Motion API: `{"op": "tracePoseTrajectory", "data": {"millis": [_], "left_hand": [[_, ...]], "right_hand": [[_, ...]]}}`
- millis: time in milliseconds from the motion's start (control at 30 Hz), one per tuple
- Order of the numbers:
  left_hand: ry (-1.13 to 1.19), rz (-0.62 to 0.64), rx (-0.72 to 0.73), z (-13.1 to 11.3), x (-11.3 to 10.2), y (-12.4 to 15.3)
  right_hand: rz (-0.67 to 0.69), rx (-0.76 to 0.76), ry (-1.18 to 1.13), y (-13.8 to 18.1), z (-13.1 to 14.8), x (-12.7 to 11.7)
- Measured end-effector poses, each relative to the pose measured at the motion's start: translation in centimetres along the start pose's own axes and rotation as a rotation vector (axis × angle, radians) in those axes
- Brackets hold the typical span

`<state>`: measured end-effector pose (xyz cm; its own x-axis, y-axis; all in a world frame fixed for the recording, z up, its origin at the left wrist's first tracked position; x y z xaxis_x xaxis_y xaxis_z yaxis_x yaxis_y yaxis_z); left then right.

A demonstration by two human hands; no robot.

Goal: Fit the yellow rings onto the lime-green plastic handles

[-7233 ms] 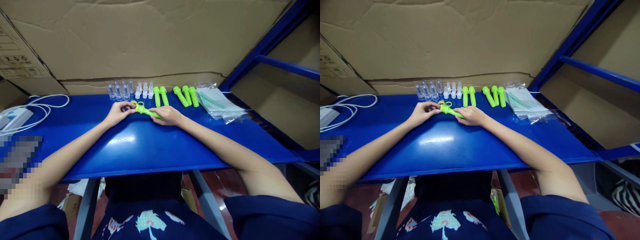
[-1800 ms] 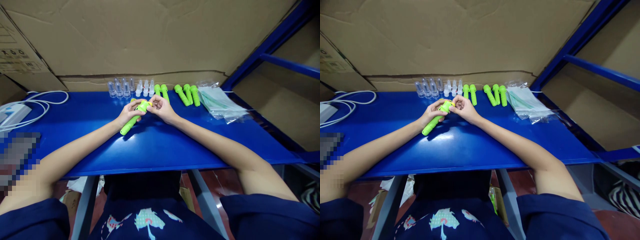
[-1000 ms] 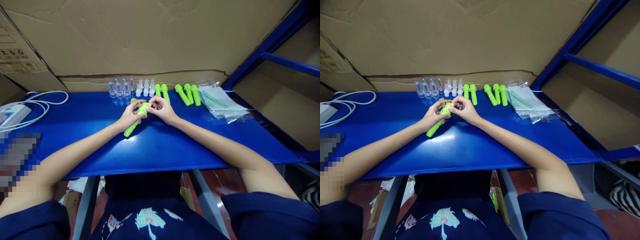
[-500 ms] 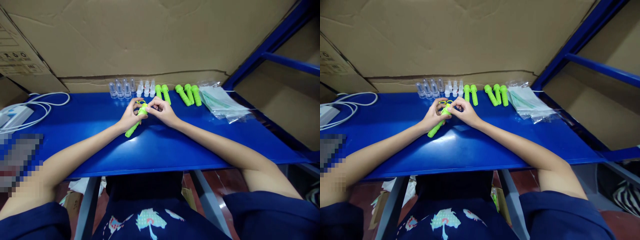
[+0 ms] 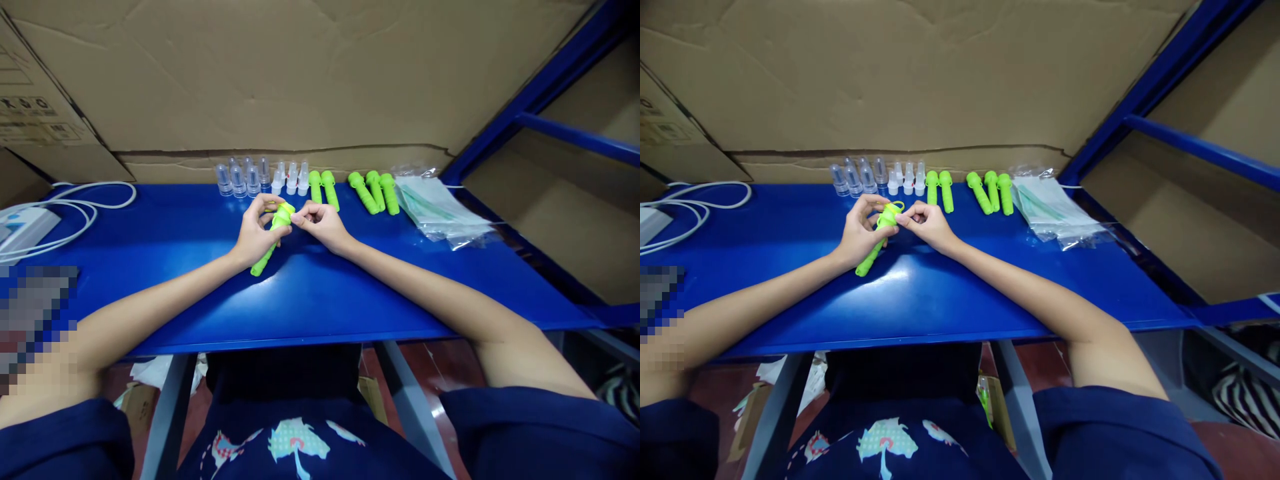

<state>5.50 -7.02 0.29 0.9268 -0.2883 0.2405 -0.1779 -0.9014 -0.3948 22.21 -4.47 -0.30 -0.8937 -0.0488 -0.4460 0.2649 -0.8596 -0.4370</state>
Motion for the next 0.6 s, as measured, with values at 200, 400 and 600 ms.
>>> {"op": "tracePoseTrajectory", "data": {"millis": [200, 400, 600], "left_hand": [[0.016, -0.009, 0.044, -0.13, -0.1, 0.23], [0.015, 0.009, 0.077, -0.47, 0.13, 0.55], [0.042, 0.052, 0.044, -0.34, 0.15, 0.58]], "right_hand": [[0.104, 0.033, -0.093, -0.19, -0.2, 0.09], [0.101, 0.0, -0.055, -0.32, -0.59, -0.32], [0.097, -0.058, 0.026, -0.23, -0.95, -0.71]]}}
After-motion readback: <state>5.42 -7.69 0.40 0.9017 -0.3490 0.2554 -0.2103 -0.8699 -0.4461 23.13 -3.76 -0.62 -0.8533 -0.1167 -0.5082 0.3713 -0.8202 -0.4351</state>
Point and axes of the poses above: each hand's wrist, its own y-axis away from the middle knuckle, its own x-axis out of the palm, z = x × y, the point moved 3 cm from there along -y, towards the middle knuckle, and after that the axes turned 14 degrees about y, right-handed, at the moved point
